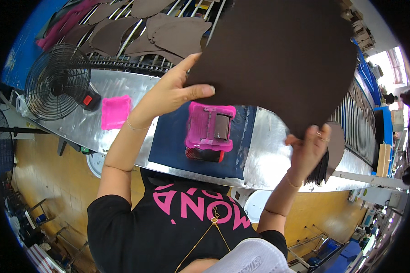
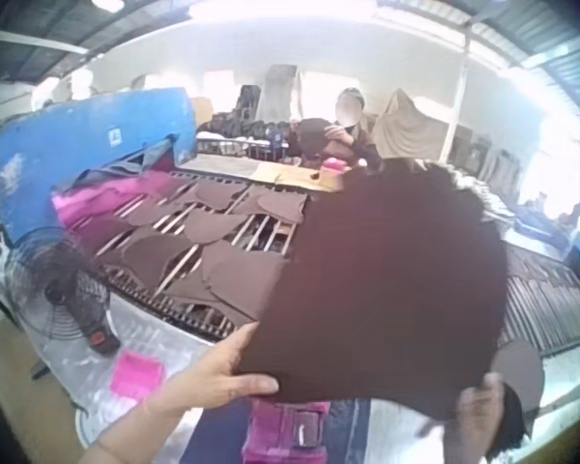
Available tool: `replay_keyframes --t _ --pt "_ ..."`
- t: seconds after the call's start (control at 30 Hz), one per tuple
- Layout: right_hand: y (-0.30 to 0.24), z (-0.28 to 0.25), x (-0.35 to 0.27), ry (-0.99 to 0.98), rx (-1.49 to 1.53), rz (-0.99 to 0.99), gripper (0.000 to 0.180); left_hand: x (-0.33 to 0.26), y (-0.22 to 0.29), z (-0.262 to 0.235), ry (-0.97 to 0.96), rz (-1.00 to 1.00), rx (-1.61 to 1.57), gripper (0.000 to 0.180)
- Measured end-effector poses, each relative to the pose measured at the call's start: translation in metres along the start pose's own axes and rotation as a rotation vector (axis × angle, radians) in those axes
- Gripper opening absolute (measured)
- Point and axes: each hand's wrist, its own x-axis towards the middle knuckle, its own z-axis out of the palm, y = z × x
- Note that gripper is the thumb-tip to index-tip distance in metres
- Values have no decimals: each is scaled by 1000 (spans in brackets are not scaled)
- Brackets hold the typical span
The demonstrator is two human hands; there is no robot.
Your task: The person repeatedly picks up brown fabric pieces from a stack and places them onto a moving conveyor belt. The pieces are arranged one by one along the belt as it moves through the factory.
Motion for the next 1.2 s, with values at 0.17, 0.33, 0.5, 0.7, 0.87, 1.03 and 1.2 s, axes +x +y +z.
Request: replay_keyframes --t 0.17,0.33,0.5,0.7,0.87,1.03,1.2 --pt "37 50 -1 -287 -136 -2 17 -23 29 -57 110 -215 218 29" --pt "58 82 -11 -451 -405 -24 20 -50 50 -99 288 7 341 25" --pt "59 80 -15 -491 -583 -186 17 -60 47 -103 262 -32 367 21" --pt "53 20 -14 -587 -892 -316 19 -60 10 -77 48 -264 393 13" --pt "72 -47 -43 -418 -1118 -230 20 -31 -1 -32 -220 -123 581 5" --pt "52 -88 -58 -247 -1046 -67 21 -7 -8 8 -411 268 887 12" --pt "-1 -136 -71 -141 -1121 278 13 12 -12 49 -612 287 906 18"
